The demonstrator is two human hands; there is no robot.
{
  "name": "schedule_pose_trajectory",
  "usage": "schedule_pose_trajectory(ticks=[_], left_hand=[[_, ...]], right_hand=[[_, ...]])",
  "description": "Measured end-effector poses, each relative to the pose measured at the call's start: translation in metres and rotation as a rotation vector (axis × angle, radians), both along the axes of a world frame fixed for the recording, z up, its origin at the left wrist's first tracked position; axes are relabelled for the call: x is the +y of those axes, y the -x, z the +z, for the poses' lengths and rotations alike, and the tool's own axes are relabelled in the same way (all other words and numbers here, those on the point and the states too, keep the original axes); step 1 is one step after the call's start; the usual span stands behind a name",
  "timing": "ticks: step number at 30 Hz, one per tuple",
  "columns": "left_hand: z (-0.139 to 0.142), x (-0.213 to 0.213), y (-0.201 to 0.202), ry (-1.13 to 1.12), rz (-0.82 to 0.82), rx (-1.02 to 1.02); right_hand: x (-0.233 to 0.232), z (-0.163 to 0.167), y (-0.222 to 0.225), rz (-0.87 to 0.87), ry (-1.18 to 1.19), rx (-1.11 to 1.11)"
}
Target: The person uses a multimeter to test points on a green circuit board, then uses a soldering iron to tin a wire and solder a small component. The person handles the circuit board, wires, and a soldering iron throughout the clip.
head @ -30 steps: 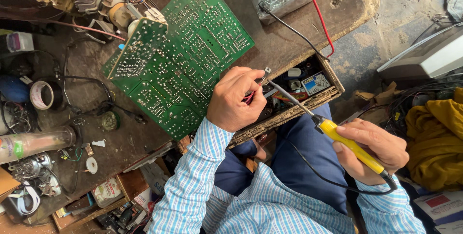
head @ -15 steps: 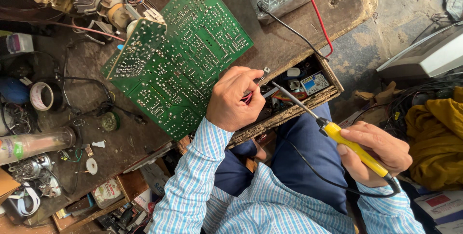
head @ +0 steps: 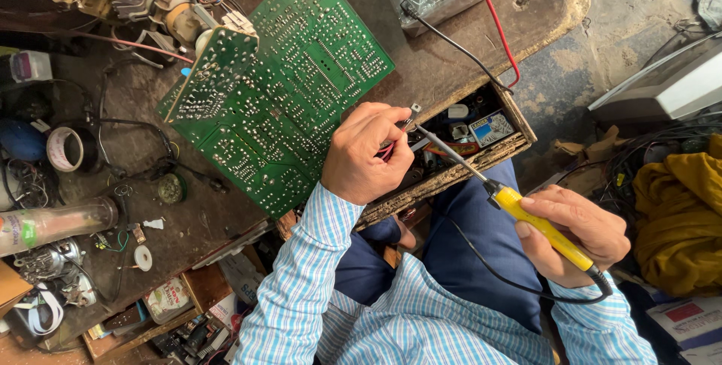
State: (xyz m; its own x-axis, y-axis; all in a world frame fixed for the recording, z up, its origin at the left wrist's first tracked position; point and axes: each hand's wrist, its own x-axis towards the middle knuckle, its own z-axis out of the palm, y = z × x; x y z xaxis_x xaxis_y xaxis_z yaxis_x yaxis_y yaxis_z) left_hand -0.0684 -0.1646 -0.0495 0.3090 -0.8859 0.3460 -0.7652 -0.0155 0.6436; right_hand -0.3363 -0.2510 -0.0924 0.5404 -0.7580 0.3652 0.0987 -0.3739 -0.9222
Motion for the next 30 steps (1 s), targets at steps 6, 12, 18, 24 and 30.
schedule_pose_trajectory(ticks=[6, 12, 18, 24, 30], left_hand=[[-0.0004, -0.0001, -0.0006, 0.009, -0.007, -0.013], [-0.0002, -0.0007, -0.0011, 0.006, -0.006, -0.008], [0.0, -0.0009, -0.0012, 0.005, -0.008, -0.005], [-0.0002, -0.0012, -0.0011, 0.008, -0.008, 0.003], [-0.0009, -0.0009, -0.0012, 0.004, -0.008, -0.004]], right_hand=[[-0.0008, 0.0012, -0.0035, 0.016, -0.014, 0.002], [-0.001, 0.0014, -0.0047, 0.014, -0.026, 0.016], [-0.0004, 0.0004, -0.0045, 0.012, -0.025, 0.021], [-0.0007, -0.0018, -0.0057, 0.008, -0.017, 0.021], [-0.0009, -0.0037, -0.0063, 0.013, -0.018, 0.005]])
